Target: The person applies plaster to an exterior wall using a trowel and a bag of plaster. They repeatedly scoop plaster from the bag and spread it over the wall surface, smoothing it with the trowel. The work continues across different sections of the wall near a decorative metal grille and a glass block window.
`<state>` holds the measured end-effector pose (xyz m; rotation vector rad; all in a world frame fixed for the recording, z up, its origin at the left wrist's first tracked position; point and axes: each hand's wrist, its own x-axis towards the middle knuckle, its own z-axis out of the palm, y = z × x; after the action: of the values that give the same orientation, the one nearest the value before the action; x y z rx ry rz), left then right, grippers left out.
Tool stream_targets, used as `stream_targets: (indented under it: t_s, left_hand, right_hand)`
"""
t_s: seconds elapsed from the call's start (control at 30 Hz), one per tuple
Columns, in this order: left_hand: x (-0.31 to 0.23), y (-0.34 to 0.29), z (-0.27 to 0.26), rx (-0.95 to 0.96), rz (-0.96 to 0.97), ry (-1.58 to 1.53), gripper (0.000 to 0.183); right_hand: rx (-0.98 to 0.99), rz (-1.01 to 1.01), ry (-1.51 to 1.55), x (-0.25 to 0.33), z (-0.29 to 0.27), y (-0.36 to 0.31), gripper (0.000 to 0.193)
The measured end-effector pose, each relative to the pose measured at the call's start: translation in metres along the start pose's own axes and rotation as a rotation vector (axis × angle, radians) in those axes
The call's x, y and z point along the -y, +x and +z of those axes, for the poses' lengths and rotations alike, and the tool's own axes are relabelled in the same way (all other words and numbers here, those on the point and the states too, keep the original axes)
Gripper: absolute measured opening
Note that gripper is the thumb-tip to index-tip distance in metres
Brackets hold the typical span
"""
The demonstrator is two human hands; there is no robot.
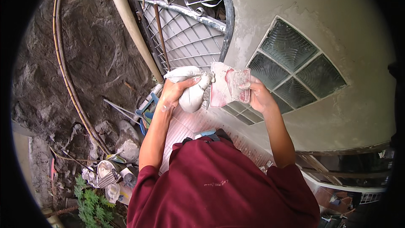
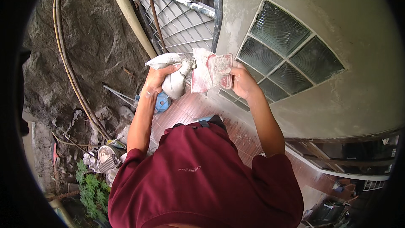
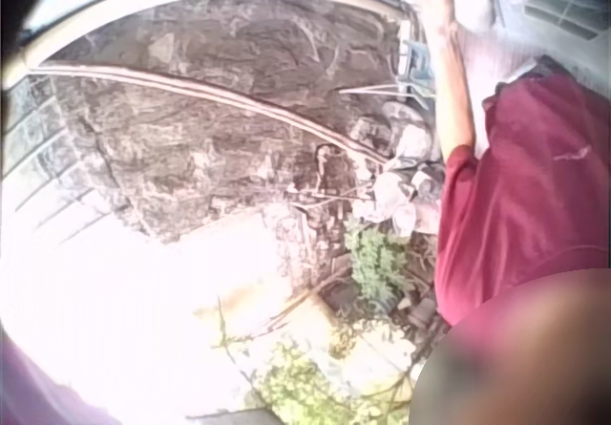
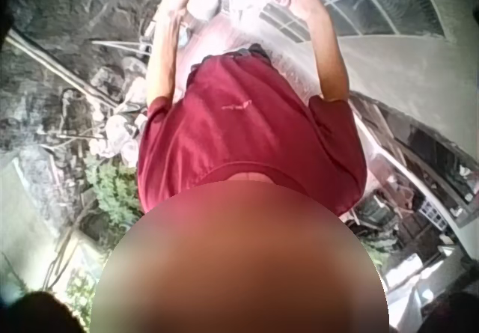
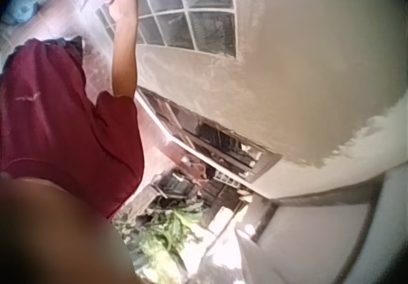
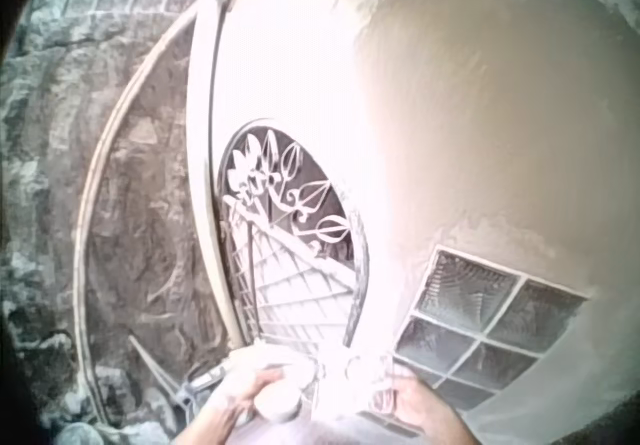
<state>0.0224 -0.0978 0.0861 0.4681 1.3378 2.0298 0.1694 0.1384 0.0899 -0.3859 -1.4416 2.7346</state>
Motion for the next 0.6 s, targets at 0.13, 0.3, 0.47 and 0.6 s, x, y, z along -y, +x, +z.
stream_targets:
  t_s: [0.13, 0.3, 0.47, 0.6]
  left_hand:
    - [-0.001, 0.004, -0.001, -0.025, 0.090, 0.212, 0.022]
    - [0.006, 0.013, -0.009, -0.163, 0.443, 0.925, 0.019]
    - [0.016, 0.017, -0.034, -0.267, 0.095, 0.690, 0.021]
    - [0.038, 0.015, -0.042, -0.242, 0.126, 0.398, 0.022]
  right_hand:
    - [0.041, 0.037, 0.008, -0.004, -0.007, 0.006, 0.037]
    - [0.029, 0.081, 0.103, -0.003, -0.023, 0.020, 0.040]
    - [0.038, -0.001, 0.279, 0.043, -0.023, 0.037, 0.041]
    - [0.075, -0.077, 0.057, 0.101, 0.010, 0.064, 0.037]
